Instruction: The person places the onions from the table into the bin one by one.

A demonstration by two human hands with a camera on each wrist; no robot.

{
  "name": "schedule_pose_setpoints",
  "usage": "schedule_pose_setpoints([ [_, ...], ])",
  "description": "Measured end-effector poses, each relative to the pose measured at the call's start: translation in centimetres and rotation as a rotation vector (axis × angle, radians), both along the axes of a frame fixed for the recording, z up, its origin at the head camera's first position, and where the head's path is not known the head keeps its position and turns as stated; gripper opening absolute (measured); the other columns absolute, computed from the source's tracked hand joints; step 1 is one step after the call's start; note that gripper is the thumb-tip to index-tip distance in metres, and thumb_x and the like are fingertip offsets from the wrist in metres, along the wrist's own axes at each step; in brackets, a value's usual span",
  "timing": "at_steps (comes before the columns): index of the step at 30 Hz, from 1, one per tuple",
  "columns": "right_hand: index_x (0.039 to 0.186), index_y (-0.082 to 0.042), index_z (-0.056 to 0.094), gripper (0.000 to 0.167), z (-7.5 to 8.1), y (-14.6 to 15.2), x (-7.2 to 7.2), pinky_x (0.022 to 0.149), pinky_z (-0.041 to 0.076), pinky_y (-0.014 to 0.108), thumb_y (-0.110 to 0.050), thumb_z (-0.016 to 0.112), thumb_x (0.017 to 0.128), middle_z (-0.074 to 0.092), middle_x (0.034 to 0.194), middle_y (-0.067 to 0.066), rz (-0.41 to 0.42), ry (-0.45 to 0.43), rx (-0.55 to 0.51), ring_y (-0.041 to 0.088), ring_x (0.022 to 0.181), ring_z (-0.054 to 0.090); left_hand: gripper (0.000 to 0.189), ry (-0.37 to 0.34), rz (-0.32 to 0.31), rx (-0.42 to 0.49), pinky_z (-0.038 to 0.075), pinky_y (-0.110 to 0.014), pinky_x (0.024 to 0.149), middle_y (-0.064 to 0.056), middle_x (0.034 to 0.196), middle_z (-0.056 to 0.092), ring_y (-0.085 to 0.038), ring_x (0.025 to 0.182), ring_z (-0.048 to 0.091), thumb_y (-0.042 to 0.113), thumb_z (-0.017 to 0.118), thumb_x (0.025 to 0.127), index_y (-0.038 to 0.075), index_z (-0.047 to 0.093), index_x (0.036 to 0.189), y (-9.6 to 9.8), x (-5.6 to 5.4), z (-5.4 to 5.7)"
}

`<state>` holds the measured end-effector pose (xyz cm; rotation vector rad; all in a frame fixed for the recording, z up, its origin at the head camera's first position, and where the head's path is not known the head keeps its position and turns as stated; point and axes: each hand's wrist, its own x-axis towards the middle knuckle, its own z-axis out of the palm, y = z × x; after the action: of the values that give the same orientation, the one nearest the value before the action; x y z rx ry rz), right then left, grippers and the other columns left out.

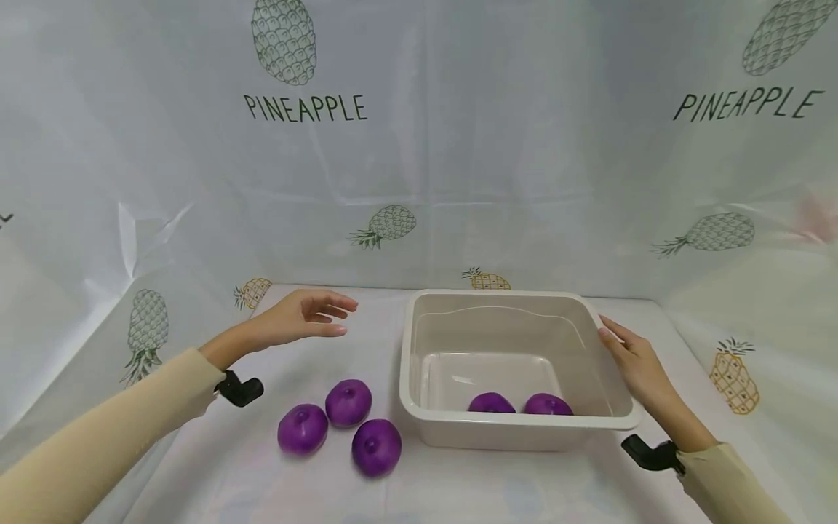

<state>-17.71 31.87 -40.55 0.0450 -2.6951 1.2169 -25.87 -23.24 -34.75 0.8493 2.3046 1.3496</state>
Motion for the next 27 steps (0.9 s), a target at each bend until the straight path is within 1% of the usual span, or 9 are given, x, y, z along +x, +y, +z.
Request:
schedule_pose_setpoints([
  [3, 0.147, 0.009, 0.038, 0.051, 0.1, 0.0, 0.0, 0.065, 0.055, 0.033, -0.025, 0.041, 0.109, 0.05, 0.13, 0.042, 0.004, 0.003, -0.002, 0.047, 0.1, 0.062, 0.047, 0.032, 0.028, 0.009, 0.046, -0.031, 0.104, -0.007, 0.139, 0.058, -0.023, 0.125, 0.056, 0.016, 0.075, 0.091, 0.011, 0.06, 0.136, -2.4, 1.1, -1.3],
  [5, 0.147, 0.009, 0.038, 0.051, 0.1, 0.0, 0.1, 0.065, 0.055, 0.033, -0.025, 0.041, 0.109, 0.05, 0.13, 0.042, 0.008, 0.003, -0.003, 0.048, 0.1, 0.062, 0.048, 0.023, 0.049, 0.02, 0.047, -0.031, 0.103, -0.008, 0.14, 0.057, -0.023, 0.125, 0.056, 0.014, 0.073, 0.092, 0.01, 0.059, 0.138, -3.9, 1.9, -2.1],
  [9, 0.147, 0.01, 0.038, 0.051, 0.1, 0.0, 0.2, 0.063, 0.052, 0.025, -0.025, 0.041, 0.109, 0.05, 0.13, 0.042, 0.004, 0.004, 0.003, 0.046, 0.1, 0.062, 0.047, 0.012, 0.1, 0.024, 0.049, -0.031, 0.099, -0.009, 0.142, 0.055, -0.027, 0.127, 0.055, 0.014, 0.071, 0.094, 0.012, 0.058, 0.139, -6.2, 3.7, -4.0],
  [12, 0.147, 0.009, 0.038, 0.051, 0.0, 0.0, 0.3, 0.062, 0.051, 0.021, -0.024, 0.041, 0.109, 0.05, 0.13, 0.042, 0.002, 0.001, 0.001, 0.045, 0.1, 0.063, 0.047, 0.028, 0.128, 0.028, 0.048, -0.031, 0.1, -0.011, 0.143, 0.054, -0.029, 0.129, 0.053, 0.013, 0.069, 0.095, 0.01, 0.056, 0.14, -7.4, 4.9, -5.8],
  [15, 0.147, 0.009, 0.038, 0.05, 0.0, 0.1, 0.3, 0.062, 0.052, 0.021, -0.023, 0.041, 0.109, 0.051, 0.13, 0.041, 0.003, -0.001, 0.004, 0.038, 0.097, 0.065, 0.048, 0.02, 0.143, 0.049, 0.046, -0.033, 0.104, -0.015, 0.146, 0.051, -0.03, 0.131, 0.05, 0.01, 0.066, 0.097, 0.006, 0.053, 0.143, -8.4, 6.3, -8.1],
  [18, 0.147, 0.009, 0.039, 0.05, -0.1, 0.2, 0.5, 0.062, 0.052, 0.022, -0.023, 0.042, 0.109, 0.052, 0.129, 0.041, 0.004, 0.002, 0.013, 0.028, 0.091, 0.065, 0.05, -0.044, 0.153, 0.059, 0.043, -0.031, 0.106, -0.02, 0.149, 0.046, -0.028, 0.134, 0.047, 0.009, 0.062, 0.098, 0.004, 0.048, 0.146, -9.0, 7.9, -10.4],
  [20, 0.146, 0.01, 0.039, 0.05, -0.1, 0.2, 0.6, 0.061, 0.052, 0.022, -0.023, 0.042, 0.109, 0.052, 0.128, 0.041, 0.007, 0.008, 0.015, 0.025, 0.089, 0.065, 0.052, -0.093, 0.151, 0.064, 0.04, -0.028, 0.108, -0.023, 0.151, 0.042, -0.024, 0.136, 0.045, 0.009, 0.062, 0.099, 0.004, 0.045, 0.148, -9.3, 8.8, -11.7],
  [23, 0.146, 0.01, 0.039, 0.05, 0.0, 0.1, 0.6, 0.061, 0.054, 0.024, -0.024, 0.042, 0.109, 0.053, 0.127, 0.042, 0.013, 0.021, 0.014, 0.029, 0.089, 0.067, 0.056, -0.134, 0.147, 0.085, 0.038, -0.025, 0.108, -0.026, 0.152, 0.038, -0.016, 0.136, 0.044, 0.007, 0.063, 0.097, 0.003, 0.043, 0.149, -9.7, 9.7, -13.0],
  [27, 0.146, 0.011, 0.038, 0.051, 0.0, -0.1, 0.5, 0.061, 0.057, 0.031, -0.024, 0.041, 0.109, 0.052, 0.127, 0.043, 0.018, 0.033, 0.006, 0.042, 0.092, 0.066, 0.061, -0.126, 0.114, 0.115, 0.037, -0.021, 0.107, -0.028, 0.151, 0.037, -0.009, 0.136, 0.043, 0.005, 0.066, 0.094, -0.002, 0.041, 0.149, -10.1, 10.3, -14.1],
])
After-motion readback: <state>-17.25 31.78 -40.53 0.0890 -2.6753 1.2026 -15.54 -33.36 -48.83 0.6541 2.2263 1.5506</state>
